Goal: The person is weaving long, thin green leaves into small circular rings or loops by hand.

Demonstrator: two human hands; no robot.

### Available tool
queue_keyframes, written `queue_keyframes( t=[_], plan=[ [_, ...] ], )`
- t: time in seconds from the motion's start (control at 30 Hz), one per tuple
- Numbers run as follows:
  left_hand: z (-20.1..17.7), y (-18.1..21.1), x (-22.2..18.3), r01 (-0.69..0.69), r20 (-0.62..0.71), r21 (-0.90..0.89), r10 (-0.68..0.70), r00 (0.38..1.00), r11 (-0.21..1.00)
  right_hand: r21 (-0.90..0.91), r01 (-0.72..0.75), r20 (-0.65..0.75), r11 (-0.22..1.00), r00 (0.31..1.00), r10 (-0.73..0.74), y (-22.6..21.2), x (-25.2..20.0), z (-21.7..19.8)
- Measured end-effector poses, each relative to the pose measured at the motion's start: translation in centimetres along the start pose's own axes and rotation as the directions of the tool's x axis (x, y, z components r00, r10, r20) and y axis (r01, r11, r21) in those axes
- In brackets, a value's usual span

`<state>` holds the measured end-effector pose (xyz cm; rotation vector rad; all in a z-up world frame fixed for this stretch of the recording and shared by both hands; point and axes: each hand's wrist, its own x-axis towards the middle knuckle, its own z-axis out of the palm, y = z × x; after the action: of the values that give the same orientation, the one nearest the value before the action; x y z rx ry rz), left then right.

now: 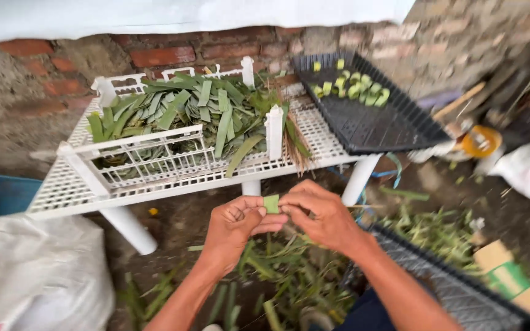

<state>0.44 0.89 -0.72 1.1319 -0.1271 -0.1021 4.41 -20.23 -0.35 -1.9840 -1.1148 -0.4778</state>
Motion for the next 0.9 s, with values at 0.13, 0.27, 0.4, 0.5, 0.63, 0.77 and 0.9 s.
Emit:
queue_keyframes(
  t=[0.13, 0.27, 0.4, 0.5, 0.63, 0.77, 0.9],
  plan=[
    [-0.3, -0.3, 0.7, 0.071, 0.025, -0.059, -0.07, 0.997, 0.996, 0.048, -0.115, 0.006, 0.992, 0.993, 0.115, 0.0, -0.2, 0.1],
    [-0.7, -0.6, 1.0, 0.139, 0.029, 0.018, -0.139, 0.99, 0.99, 0.109, -0.189, 0.017, 0.976, 0.982, 0.189, -0.6, -0.3, 0.1],
    [-0.6, 0.0, 0.8, 0.202, 0.0, 0.095, -0.203, 0.979, 0.975, 0.059, -0.158, 0.009, 0.986, 0.987, 0.158, -0.6, 0.2, 0.1],
    [-0.6, 0.3, 0.7, 0.176, -0.026, 0.051, -0.175, 0.984, 0.983, 0.057, -0.152, 0.004, 0.987, 0.988, 0.152, -0.5, 0.3, 0.2],
    [-0.9, -0.2, 0.8, 0.177, 0.008, 0.068, -0.178, 0.984, 0.982, 0.086, -0.158, 0.039, 0.984, 0.987, 0.155, -0.1, 0.2, -0.1],
    [-1.7, -1.2, 1.1, 0.124, 0.045, 0.043, -0.126, 0.991, 0.991, 0.08, -0.108, 0.045, 0.991, 0.993, 0.105, 0.7, 0.0, 0.2],
    [-1.6, -1.2, 0.7, 0.11, 0.056, 0.058, -0.113, 0.992, 0.992, 0.157, -0.088, 0.019, 0.984, 0.996, 0.086, 0.2, 0.0, 0.0]
  ],
)
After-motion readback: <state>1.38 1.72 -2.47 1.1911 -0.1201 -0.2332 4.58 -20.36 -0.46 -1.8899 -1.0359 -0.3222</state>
